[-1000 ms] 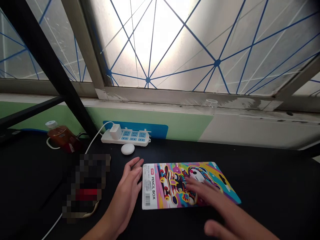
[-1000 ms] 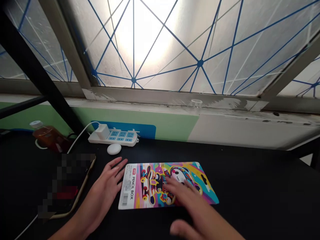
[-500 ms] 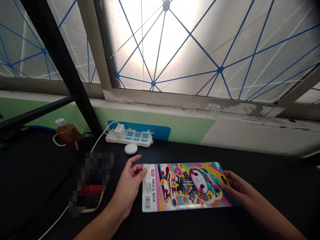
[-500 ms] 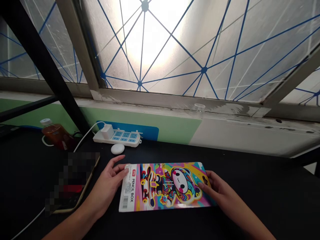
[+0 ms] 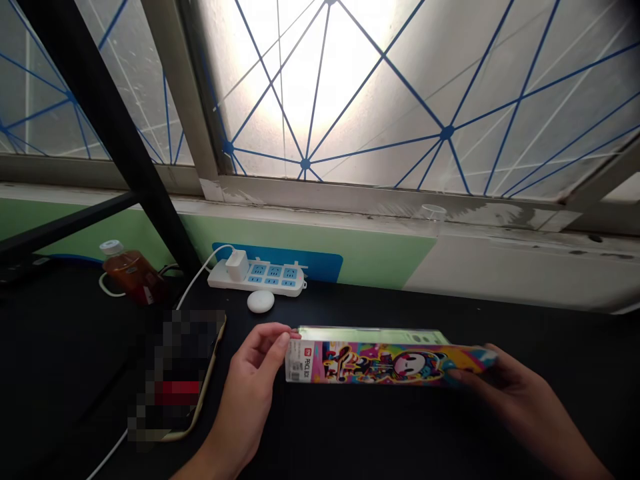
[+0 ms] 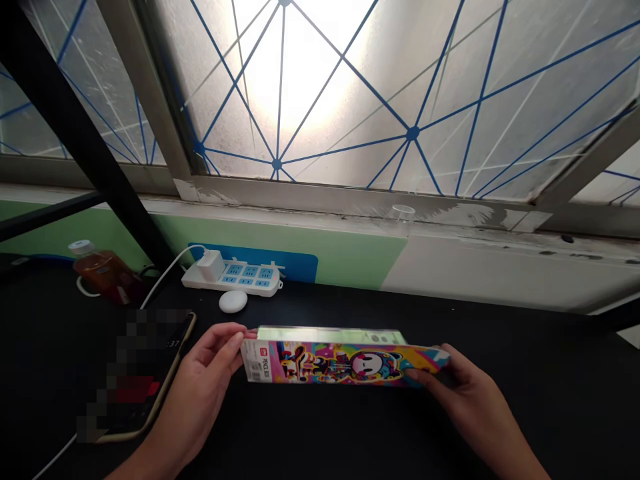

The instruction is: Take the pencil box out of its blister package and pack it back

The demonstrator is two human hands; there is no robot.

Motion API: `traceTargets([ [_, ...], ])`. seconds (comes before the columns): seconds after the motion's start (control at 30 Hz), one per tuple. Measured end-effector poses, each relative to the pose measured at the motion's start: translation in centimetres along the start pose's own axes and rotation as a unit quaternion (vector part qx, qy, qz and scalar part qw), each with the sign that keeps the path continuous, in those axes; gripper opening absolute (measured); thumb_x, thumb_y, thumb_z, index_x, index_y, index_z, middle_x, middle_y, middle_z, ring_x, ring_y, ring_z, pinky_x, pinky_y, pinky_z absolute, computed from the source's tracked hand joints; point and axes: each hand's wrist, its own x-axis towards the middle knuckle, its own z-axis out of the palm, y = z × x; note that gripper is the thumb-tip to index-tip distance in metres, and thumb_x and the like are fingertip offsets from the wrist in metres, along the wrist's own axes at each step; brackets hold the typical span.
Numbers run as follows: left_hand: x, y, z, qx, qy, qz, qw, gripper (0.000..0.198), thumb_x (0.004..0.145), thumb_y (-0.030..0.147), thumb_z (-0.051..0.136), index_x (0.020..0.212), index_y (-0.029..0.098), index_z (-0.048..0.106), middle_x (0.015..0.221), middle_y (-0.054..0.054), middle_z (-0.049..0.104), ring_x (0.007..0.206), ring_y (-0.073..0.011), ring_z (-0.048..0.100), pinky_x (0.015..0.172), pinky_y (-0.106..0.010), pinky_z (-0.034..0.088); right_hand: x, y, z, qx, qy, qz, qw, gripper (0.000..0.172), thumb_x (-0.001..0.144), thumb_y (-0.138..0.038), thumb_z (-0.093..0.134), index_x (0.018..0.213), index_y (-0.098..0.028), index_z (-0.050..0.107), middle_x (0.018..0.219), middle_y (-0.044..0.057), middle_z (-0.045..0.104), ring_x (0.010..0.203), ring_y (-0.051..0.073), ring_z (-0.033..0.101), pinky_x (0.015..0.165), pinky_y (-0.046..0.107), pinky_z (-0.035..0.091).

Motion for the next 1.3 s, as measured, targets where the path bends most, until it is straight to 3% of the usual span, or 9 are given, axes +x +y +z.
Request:
traceTargets([
  [0.17, -0.5, -0.5, -0.1, 0.057, -0.014, 0.071, 0.996, 0.023, 0.099, 0.048, 0.064, 0.100, 0.026, 0.069, 0.118, -0.004, 0.068, 0.121, -0.0248, 0.061, 0.103, -0.032, 0.049, -0.1, -0.3, 0.2, -0.049, -0.047, -0.077, 0.995, 0.037, 0.079, -0.062, 0.074, 0.068, -0.027, 0.066, 0.102, 0.009, 0.080, 0.086, 0.034, 0.077, 0.067, 0.036, 0.063],
  [0.3, -0.9, -1.7, -0.1, 0.208, -0.092, 0.104, 0.968, 0.023, 0.097, 0.037, 0.065, 0.119, 0.031, 0.063, 0.154, -0.008, 0.048, 0.144, -0.0323, 0.046, 0.113, -0.047, 0.045, -0.1, 0.0, 1.1, -0.101, -0.183, -0.123, 0.970, 0.025, 0.084, -0.050, 0.075, 0.097, -0.028, 0.073, 0.136, 0.014, 0.069, 0.122, 0.037, 0.067, 0.091, 0.039, 0.061],
  [0.47, -0.9, -2.7, -0.4, 0.444, -0.199, 0.173, 0.856, 0.068, 0.090, 0.020, 0.068, 0.151, 0.036, 0.043, 0.174, -0.008, 0.017, 0.160, -0.0383, 0.008, 0.119, -0.066, 0.032, -0.6, 1.7, 1.4, -0.166, -0.227, -0.110, 0.953, 0.056, 0.081, -0.051, 0.079, 0.133, -0.034, 0.065, 0.158, 0.010, 0.051, 0.144, 0.037, 0.049, 0.114, 0.049, 0.048],
  [0.6, -0.1, -2.2, -0.8, 0.498, -0.190, 0.199, 0.822, 0.065, 0.094, 0.023, 0.063, 0.155, 0.030, 0.041, 0.173, -0.013, 0.020, 0.159, -0.0376, 0.016, 0.118, -0.063, 0.036, -1.2, 2.3, 0.9, -0.176, -0.250, -0.079, 0.949, 0.087, 0.067, -0.056, 0.089, 0.145, -0.038, 0.056, 0.166, 0.007, 0.039, 0.147, 0.042, 0.042, 0.119, 0.055, 0.040],
  [0.77, 1.2, -1.4, -1.3, 0.531, -0.173, 0.156, 0.814, 0.074, 0.089, 0.037, 0.072, 0.156, 0.024, 0.041, 0.166, -0.020, 0.036, 0.149, -0.0421, 0.040, 0.113, -0.065, 0.039, -1.1, 1.5, 1.7, -0.171, -0.215, -0.073, 0.959, 0.079, 0.084, -0.063, 0.072, 0.153, -0.031, 0.049, 0.163, 0.012, 0.044, 0.147, 0.039, 0.043, 0.120, 0.053, 0.040],
  [0.93, 1.6, -1.6, -1.6, 0.533, -0.163, 0.189, 0.808, 0.079, 0.084, 0.033, 0.079, 0.154, 0.025, 0.044, 0.157, -0.018, 0.048, 0.143, -0.0379, 0.049, 0.112, -0.055, 0.045, -1.1, 1.0, 2.4, -0.172, -0.188, -0.087, 0.963, 0.071, 0.091, -0.064, 0.064, 0.153, -0.034, 0.049, 0.163, 0.012, 0.041, 0.148, 0.041, 0.040, 0.116, 0.057, 0.044],
  [1.03, 1.5, -1.6, -1.5, 0.536, -0.153, 0.230, 0.797, 0.083, 0.079, 0.026, 0.083, 0.152, 0.027, 0.044, 0.150, -0.016, 0.052, 0.139, -0.0372, 0.052, 0.111, -0.053, 0.048, -1.3, 0.2, 2.4, -0.123, -0.185, -0.092, 0.971, 0.071, 0.088, -0.062, 0.071, 0.151, -0.035, 0.052, 0.164, 0.010, 0.037, 0.152, 0.041, 0.032, 0.120, 0.058, 0.037],
  [1.13, 0.9, -1.5, -1.1, 0.545, -0.141, 0.281, 0.777, 0.078, 0.076, 0.016, 0.081, 0.146, 0.028, 0.049, 0.146, -0.016, 0.051, 0.136, -0.0391, 0.052, 0.111, -0.056, 0.046, -1.2, -1.1, 2.9, 0.012, -0.111, -0.037, 0.993, 0.073, 0.080, -0.065, 0.077, 0.142, -0.031, 0.059, 0.163, 0.012, 0.037, 0.153, 0.042, 0.029, 0.124, 0.060, 0.029],
  [1.3, -0.4, -1.5, -0.5, 0.558, -0.132, 0.348, 0.742, 0.077, 0.072, 0.010, 0.085, 0.139, 0.029, 0.054, 0.142, -0.015, 0.048, 0.137, -0.0420, 0.047, 0.111, -0.060, 0.043, -0.8, -2.7, 3.9, 0.159, -0.044, 0.045, 0.985, 0.089, 0.075, -0.070, 0.079, 0.145, -0.027, 0.044, 0.145, 0.017, 0.058, 0.135, 0.040, 0.056, 0.107, 0.056, 0.054],
])
